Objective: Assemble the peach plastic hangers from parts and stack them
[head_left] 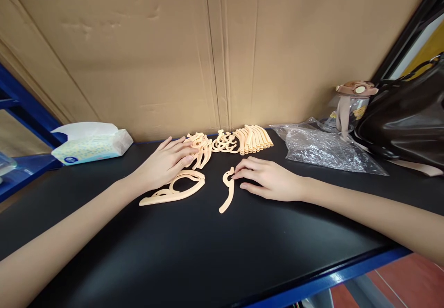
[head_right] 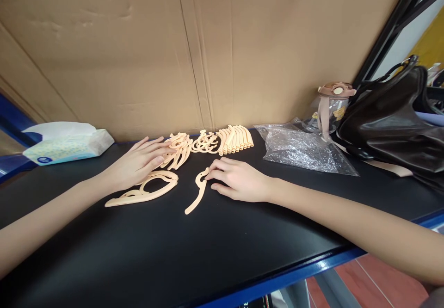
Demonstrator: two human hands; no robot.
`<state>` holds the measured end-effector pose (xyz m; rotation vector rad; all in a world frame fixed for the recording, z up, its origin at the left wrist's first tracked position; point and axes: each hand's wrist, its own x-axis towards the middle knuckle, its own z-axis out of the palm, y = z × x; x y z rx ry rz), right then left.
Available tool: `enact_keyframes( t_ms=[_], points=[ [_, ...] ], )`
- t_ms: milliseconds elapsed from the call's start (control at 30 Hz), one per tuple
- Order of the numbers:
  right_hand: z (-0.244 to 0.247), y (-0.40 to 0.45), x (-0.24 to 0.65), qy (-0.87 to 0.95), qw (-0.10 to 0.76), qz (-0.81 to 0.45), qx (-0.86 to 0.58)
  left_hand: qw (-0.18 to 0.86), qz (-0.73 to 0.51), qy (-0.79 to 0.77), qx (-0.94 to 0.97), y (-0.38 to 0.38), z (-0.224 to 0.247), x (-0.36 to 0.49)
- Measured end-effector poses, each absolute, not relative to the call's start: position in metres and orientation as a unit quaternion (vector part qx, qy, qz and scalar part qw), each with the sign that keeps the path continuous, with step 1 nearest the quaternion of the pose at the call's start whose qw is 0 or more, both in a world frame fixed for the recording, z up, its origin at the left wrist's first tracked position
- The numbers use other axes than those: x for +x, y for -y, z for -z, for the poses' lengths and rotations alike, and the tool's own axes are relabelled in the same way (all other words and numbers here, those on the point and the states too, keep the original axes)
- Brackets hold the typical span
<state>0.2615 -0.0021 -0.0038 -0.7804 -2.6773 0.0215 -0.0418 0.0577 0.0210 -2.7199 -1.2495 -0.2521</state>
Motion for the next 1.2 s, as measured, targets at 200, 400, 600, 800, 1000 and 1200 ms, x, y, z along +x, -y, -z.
enact_keyframes(
  t_ms=[200,400,600,800,1000,1200],
  points=[
    [0.005,0.002,0.262,0.944,0.183,-0.007,-0.274,0.089,0.069,0.416,-0.902,-0.059,-0.02,-0.043],
    [0.005,0.002,0.261,0.944,0.182,-0.008,-0.276,0.104,0.079,0.412,-0.902,-0.061,-0.016,-0.044],
    [0.005,0.003,0.261,0.945,0.178,-0.01,-0.275,0.148,0.141,0.405,-0.891,-0.053,-0.022,-0.036],
    [0.007,0.003,0.26,0.894,0.283,-0.098,-0.334,0.201,0.16,0.294,-0.921,-0.015,-0.026,-0.01],
    [0.004,-0.002,0.264,0.798,0.424,-0.193,-0.382,0.203,0.123,0.172,-0.956,0.029,-0.021,0.013],
    [0.002,0.0,0.262,0.832,0.366,-0.192,-0.369,0.212,0.129,0.178,-0.952,0.03,-0.02,0.013]
  ],
)
